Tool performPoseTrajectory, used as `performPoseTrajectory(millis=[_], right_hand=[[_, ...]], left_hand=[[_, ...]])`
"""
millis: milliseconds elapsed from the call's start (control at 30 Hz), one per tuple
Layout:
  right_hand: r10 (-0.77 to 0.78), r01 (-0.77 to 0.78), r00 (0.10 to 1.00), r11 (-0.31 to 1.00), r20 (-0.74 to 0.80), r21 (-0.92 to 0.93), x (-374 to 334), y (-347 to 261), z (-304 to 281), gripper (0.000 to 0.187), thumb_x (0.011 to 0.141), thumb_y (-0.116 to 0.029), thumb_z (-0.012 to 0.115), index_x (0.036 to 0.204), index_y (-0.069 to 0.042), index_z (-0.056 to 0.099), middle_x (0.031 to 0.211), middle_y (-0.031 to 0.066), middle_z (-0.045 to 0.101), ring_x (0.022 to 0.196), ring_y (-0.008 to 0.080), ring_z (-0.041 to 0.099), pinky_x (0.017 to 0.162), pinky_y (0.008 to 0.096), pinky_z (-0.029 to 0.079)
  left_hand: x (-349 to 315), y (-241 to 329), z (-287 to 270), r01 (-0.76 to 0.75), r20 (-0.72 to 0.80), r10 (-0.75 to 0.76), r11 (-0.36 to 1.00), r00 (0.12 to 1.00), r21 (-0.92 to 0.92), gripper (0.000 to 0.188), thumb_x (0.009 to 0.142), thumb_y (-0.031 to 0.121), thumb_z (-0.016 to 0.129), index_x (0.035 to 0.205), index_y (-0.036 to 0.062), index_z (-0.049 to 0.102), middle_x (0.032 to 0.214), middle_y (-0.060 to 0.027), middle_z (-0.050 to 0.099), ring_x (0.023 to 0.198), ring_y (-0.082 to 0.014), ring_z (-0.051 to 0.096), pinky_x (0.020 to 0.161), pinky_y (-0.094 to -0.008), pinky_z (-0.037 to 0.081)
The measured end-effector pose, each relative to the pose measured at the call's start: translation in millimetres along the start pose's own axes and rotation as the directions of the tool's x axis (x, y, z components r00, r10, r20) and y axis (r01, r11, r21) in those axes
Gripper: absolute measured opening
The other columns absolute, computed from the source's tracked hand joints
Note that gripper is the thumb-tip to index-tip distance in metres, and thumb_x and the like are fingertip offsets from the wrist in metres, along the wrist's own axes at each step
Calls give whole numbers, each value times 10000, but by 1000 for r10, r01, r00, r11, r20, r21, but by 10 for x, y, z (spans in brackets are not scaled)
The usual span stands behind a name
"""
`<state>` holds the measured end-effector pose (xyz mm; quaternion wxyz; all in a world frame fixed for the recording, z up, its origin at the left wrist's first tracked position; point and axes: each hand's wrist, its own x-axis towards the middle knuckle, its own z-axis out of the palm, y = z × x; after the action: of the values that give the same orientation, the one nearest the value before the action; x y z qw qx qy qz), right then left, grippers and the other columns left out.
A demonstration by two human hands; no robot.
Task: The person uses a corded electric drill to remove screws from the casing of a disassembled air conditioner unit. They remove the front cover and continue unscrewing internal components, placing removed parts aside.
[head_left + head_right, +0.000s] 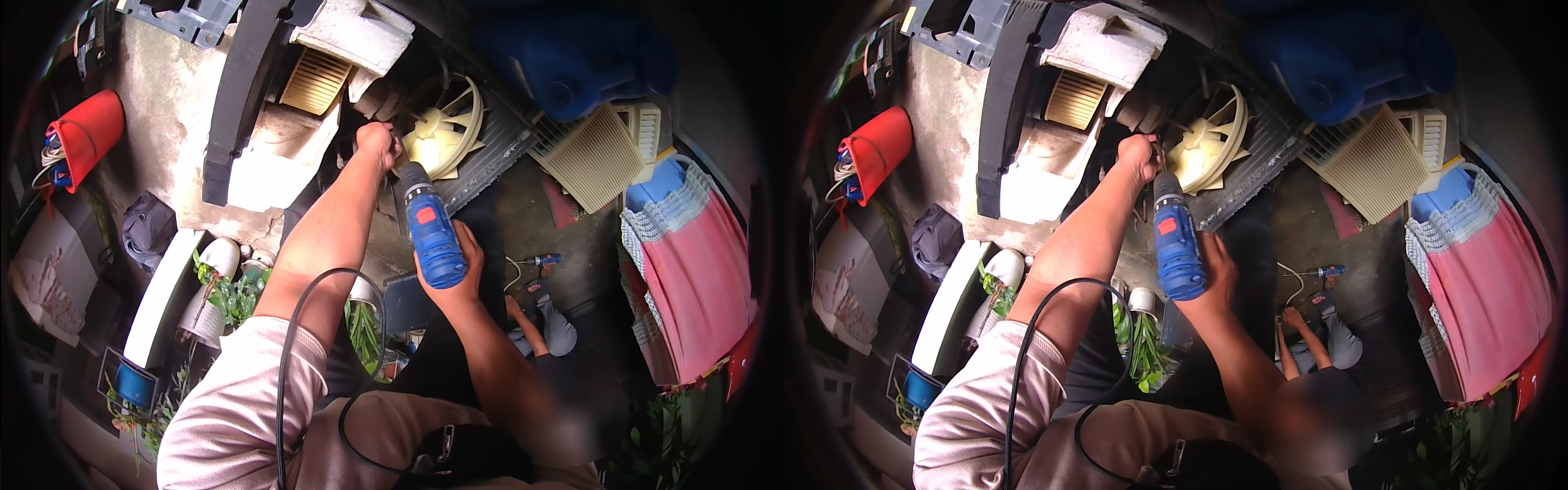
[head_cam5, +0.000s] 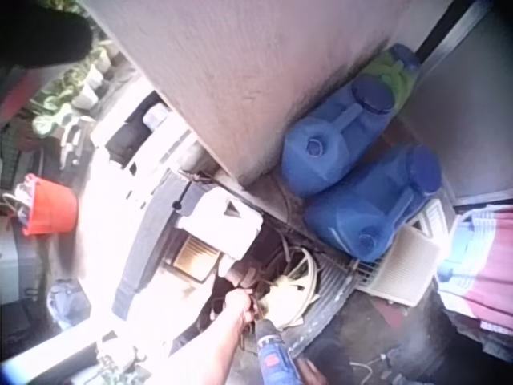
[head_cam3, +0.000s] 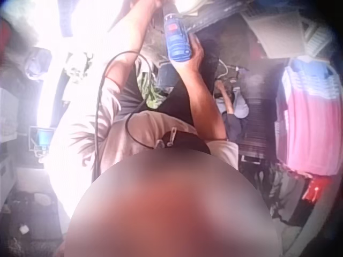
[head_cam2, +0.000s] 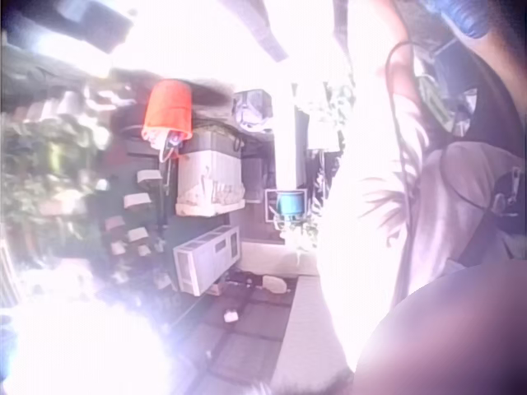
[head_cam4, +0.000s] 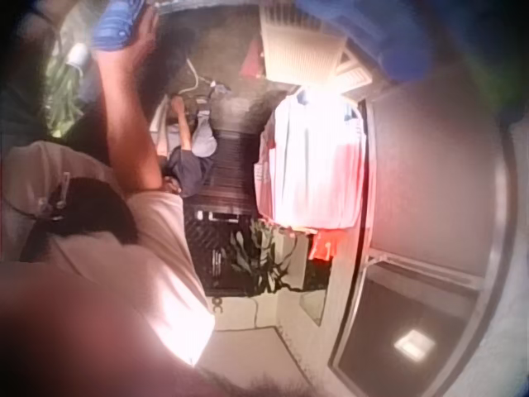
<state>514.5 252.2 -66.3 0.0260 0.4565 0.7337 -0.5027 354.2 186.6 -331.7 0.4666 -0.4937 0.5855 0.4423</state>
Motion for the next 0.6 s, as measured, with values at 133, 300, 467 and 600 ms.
performPoseTrajectory(millis=[133,300,467,600], right_hand=[[36,-35,998,999,51,-27,29,-21,-39,364,704,-77,825,975,3,596,885,201,638,813,459,663,736,463,553],[41,-41,999,999,34,-1,43,0,-75,364,703,-83,828,962,-1,585,870,201,629,795,465,649,716,465,543],[56,-51,996,997,72,-64,34,52,-111,375,702,-95,838,969,-5,591,878,191,637,805,445,656,740,465,551],[-59,59,998,998,-17,10,-13,109,-127,352,731,-90,823,1005,-4,620,898,175,646,824,419,665,738,460,549]], left_hand=[[52,38,-7,53,-10,-53,998,999,17,125,975,83,483,950,76,606,785,-79,559,584,-173,477,455,-316,377],[66,13,6,39,32,-39,999,999,-14,132,958,89,498,917,73,623,789,-54,564,599,-161,462,483,-320,394],[60,50,-1,105,40,-102,991,994,-83,150,967,83,499,977,58,646,763,-40,534,609,-162,452,532,-346,429],[40,-46,79,251,120,-222,892,968,-377,215,1067,139,473,1124,22,644,672,-12,423,581,-162,409,605,-341,431]])
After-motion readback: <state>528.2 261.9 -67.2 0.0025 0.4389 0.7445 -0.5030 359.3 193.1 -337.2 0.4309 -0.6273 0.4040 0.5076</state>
